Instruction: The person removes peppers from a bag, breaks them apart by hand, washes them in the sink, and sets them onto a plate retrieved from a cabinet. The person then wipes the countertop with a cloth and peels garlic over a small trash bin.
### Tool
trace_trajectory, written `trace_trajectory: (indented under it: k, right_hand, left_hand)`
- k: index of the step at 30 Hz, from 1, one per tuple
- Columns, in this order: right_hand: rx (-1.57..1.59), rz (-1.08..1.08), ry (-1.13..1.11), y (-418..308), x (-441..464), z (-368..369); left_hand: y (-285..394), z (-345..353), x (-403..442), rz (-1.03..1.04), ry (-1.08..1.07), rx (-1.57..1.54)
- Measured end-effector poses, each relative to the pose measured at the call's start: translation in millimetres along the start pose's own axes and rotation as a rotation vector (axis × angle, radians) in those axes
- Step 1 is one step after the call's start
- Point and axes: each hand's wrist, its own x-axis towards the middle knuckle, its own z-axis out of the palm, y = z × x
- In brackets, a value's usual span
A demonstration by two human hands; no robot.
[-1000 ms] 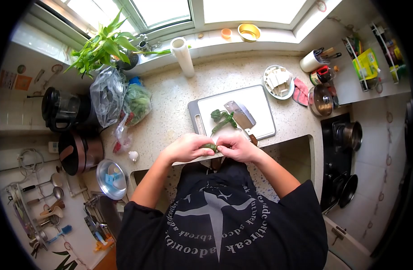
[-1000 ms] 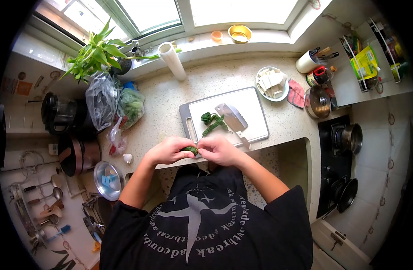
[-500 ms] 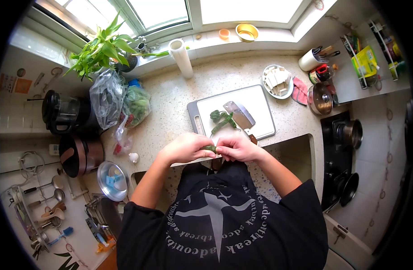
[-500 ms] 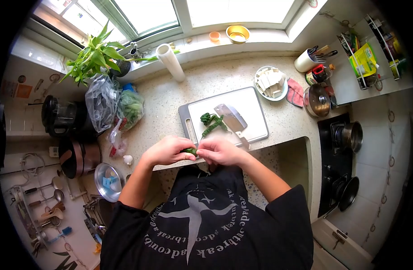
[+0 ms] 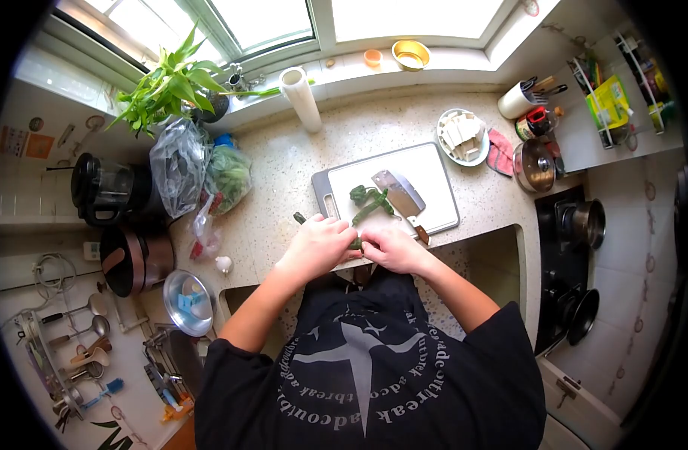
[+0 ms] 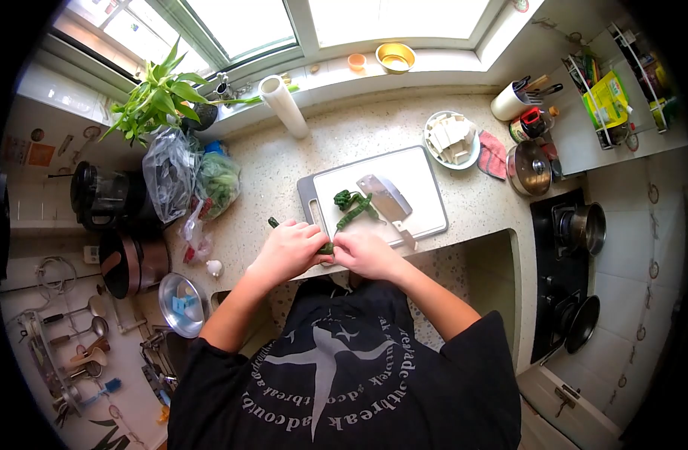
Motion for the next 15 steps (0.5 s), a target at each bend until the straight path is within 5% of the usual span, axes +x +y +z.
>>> trace_trajectory:
  k: [10,13,15]
  right_hand:
    - [-0.227,0.033,0.353,19,3,23]
    - [-0.097,-0.014,0.384,22,3,19]
    - [0.115,0.004,0.198,26,-1,5]
  left_hand:
    - [19,36,9,-0.262,0.055,0.162]
    - [12,42,11,-0.261,0.065,0.076]
    - [-1,32,10,-0.146,0.056,-0.057]
